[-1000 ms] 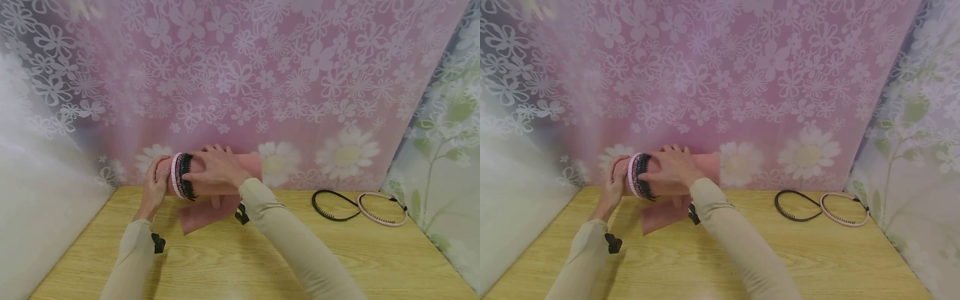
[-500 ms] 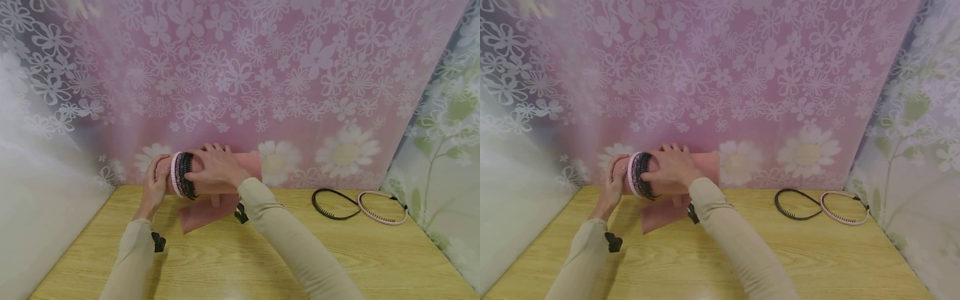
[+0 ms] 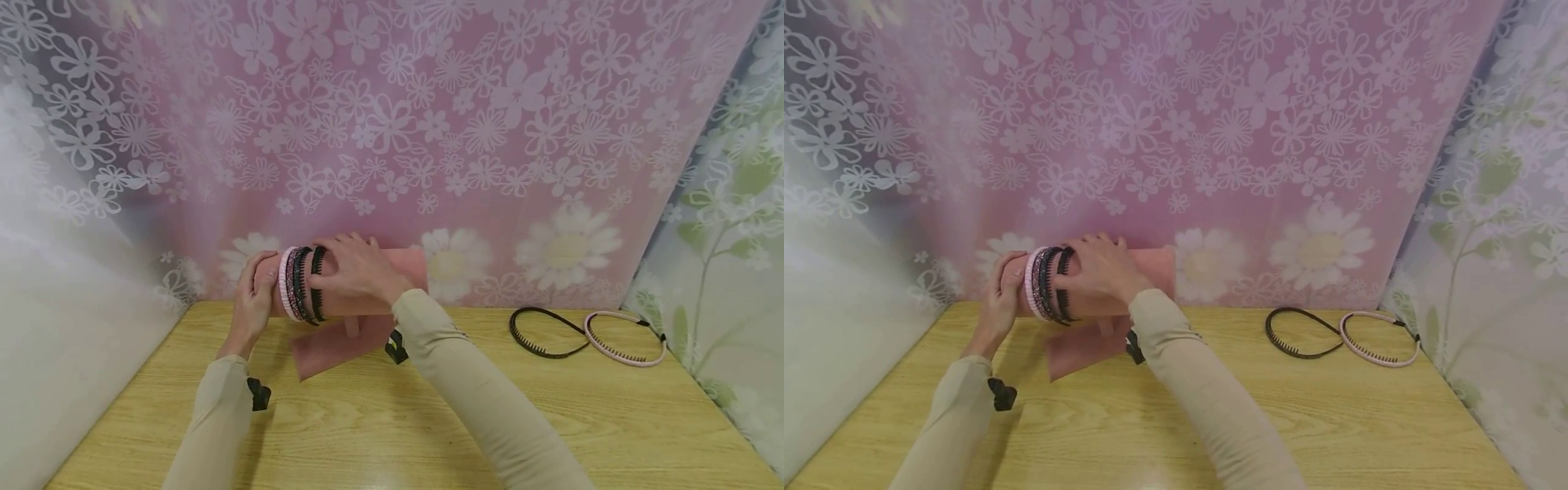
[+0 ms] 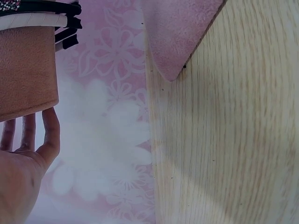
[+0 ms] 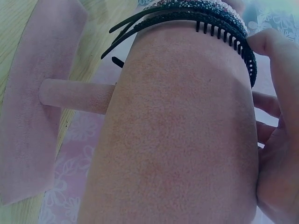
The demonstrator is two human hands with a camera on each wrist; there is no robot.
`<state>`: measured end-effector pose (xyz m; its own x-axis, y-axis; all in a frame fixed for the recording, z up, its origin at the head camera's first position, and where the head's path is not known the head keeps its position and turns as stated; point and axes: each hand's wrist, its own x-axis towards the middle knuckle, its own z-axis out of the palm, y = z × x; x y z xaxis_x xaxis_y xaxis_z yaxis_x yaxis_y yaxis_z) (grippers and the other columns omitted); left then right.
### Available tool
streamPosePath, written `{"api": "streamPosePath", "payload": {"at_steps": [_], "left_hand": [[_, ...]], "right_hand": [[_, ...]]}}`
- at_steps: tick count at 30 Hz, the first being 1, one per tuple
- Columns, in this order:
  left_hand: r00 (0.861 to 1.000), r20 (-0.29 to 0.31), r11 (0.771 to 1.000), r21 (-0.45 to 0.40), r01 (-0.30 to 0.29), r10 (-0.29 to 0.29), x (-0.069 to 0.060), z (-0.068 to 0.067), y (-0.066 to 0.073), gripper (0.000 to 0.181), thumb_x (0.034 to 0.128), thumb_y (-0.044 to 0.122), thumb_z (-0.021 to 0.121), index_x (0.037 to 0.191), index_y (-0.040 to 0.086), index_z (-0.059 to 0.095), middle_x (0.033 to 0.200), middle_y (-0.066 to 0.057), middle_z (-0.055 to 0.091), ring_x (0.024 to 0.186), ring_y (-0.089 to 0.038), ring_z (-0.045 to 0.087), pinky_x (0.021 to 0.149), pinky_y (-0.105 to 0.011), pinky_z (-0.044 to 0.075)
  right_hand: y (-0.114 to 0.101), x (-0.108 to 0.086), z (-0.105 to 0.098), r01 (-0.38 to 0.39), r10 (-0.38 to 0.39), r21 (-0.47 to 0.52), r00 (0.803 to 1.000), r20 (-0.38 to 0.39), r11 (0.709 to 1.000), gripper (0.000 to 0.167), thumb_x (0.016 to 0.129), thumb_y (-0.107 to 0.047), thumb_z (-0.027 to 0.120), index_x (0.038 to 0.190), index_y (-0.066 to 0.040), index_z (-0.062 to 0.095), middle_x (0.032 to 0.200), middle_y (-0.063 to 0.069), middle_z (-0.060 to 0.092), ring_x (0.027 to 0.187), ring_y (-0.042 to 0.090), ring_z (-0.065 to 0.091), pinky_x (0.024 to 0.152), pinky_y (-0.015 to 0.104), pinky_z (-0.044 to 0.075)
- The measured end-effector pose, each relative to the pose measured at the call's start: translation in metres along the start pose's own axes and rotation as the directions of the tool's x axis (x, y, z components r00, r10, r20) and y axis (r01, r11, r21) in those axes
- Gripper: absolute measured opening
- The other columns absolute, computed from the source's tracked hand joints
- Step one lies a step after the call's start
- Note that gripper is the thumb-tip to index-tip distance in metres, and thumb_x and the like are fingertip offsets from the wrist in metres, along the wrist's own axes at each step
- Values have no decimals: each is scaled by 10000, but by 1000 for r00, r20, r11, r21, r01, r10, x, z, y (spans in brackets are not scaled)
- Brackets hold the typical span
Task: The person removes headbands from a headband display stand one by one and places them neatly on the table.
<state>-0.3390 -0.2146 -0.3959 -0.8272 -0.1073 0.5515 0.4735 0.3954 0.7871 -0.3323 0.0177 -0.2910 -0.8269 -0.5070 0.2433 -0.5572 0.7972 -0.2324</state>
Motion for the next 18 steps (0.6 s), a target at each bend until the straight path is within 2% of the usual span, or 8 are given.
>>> {"api": "streamPosePath", "payload": {"at_steps": [4,9,18], "left_hand": [[1000,6,1000,0,3,-3,0,0,1,409,1071,326,478,1471,250,522,1522,-31,507,1308,-285,498,1100,-565,346],[1000,14,1000,-10,3,-2,1,1,0,409,1072,344,490,1464,234,527,1507,-28,517,1281,-277,514,1096,-547,364],[1000,3,1000,-2,8,-8,1,0,0,401,1073,336,483,1460,243,532,1514,-35,514,1296,-283,509,1107,-553,352]], "right_hand": [[2,0,-1,-10,10,48,1000,7,999,714,916,-602,584,1534,-270,446,1567,-18,489,1472,273,403,1197,629,267],[5,-1,-4,7,-9,53,1000,29,999,682,928,-587,581,1517,-257,475,1536,-28,522,1430,246,444,1178,596,301],[6,-4,-13,32,-31,-6,989,143,999,825,909,-668,591,1582,-245,372,1609,4,425,1508,265,344,1242,551,231]]}}
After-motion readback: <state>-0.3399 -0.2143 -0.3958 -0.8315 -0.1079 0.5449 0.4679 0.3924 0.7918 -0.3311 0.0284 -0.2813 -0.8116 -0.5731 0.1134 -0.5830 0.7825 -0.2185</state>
